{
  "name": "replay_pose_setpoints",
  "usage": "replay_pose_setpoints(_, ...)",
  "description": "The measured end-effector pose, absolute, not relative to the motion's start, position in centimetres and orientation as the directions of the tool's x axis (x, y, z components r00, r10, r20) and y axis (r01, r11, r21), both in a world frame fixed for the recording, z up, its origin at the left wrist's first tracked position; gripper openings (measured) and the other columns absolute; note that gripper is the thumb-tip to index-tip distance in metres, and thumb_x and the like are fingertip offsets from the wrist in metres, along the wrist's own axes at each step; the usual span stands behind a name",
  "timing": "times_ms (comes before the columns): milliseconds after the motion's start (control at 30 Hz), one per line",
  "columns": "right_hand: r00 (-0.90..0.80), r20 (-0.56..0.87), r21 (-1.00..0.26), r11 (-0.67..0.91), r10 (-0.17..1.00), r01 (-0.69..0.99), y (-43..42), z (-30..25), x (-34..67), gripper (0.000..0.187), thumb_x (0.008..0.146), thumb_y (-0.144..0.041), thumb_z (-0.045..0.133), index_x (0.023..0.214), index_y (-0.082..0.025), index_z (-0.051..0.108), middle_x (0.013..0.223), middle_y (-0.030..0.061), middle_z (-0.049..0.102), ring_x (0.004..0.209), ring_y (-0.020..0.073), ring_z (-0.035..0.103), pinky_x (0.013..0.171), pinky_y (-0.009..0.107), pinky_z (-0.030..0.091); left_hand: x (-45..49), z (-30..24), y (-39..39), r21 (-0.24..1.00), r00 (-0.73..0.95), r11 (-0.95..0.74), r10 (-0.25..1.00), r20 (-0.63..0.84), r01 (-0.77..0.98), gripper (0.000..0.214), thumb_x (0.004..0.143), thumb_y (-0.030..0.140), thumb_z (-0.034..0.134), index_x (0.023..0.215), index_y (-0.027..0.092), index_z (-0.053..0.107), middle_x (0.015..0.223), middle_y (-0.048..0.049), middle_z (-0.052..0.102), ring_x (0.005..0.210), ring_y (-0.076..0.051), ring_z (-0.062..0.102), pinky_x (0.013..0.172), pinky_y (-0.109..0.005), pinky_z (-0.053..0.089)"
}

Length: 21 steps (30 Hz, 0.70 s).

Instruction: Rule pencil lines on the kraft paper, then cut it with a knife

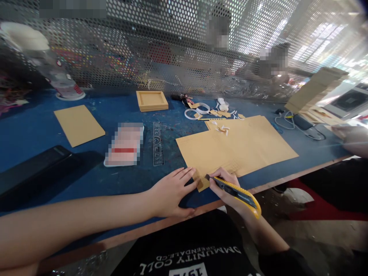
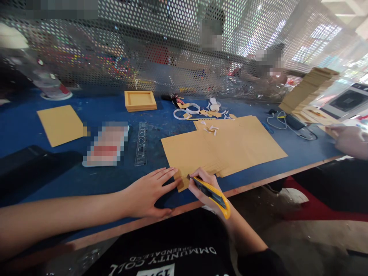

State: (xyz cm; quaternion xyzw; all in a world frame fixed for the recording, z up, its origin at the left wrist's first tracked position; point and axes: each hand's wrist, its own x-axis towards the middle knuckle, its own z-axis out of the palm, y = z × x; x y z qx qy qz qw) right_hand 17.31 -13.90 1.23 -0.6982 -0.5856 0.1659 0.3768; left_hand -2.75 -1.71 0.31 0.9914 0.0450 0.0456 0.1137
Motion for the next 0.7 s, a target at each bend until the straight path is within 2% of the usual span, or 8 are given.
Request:
replay_pose_setpoints(200,0.251,0.202,-0.740,-0.021,0.947,0.672,-13.9,1.4,19.1,0.004,0.087,-0.028,0.061,0.088,-0.026,0.064,0.081,-0.0005,0.069,0.073,0.0177,0.066,0.066,0.028,0.050,-2.8,0.4,-1.7,0.231,0.991,-0.970,0.098,0.093,0.074,0.077,0.079,0.061,0.062,0.136,0.011,0.049,0.148,-0.0238,0.037,0.136,-0.037,0.037,0.112,-0.047,0.026)
replay_pose_setpoints(400,-0.067,0.056,-0.713,0.087,0.996,0.696,-12.9,2.1,22.0,0.011,0.090,-0.032,0.061,0.098,-0.025,0.067,0.095,0.0007,0.071,0.088,0.0182,0.067,0.079,0.029,0.050,-2.7,0.4,-1.6,0.214,0.992,-0.976,0.070,0.105,0.046,0.074,0.079,0.059,0.061,0.134,0.010,0.051,0.145,-0.0256,0.039,0.136,-0.038,0.037,0.111,-0.048,0.027)
replay_pose_setpoints(567,-0.075,0.043,-0.723,0.082,0.996,0.686,-12.7,1.8,22.8,0.015,0.090,-0.038,0.062,0.098,-0.026,0.067,0.096,0.0005,0.071,0.090,0.0181,0.066,0.081,0.030,0.049,-2.6,0.5,-1.5,0.194,0.993,-0.981,0.054,0.104,0.033,0.074,0.080,0.060,0.060,0.133,0.009,0.052,0.144,-0.0272,0.041,0.133,-0.040,0.039,0.110,-0.050,0.028)
replay_pose_setpoints(700,-0.116,0.028,-0.751,0.097,0.993,0.653,-12.8,1.9,22.6,0.013,0.091,-0.035,0.062,0.100,-0.027,0.067,0.097,-0.0005,0.071,0.091,0.0171,0.066,0.082,0.029,0.048,-2.6,0.6,-1.6,0.183,0.994,-0.983,0.051,0.097,0.032,0.072,0.081,0.059,0.059,0.132,0.009,0.053,0.145,-0.0274,0.039,0.135,-0.040,0.037,0.111,-0.050,0.028)
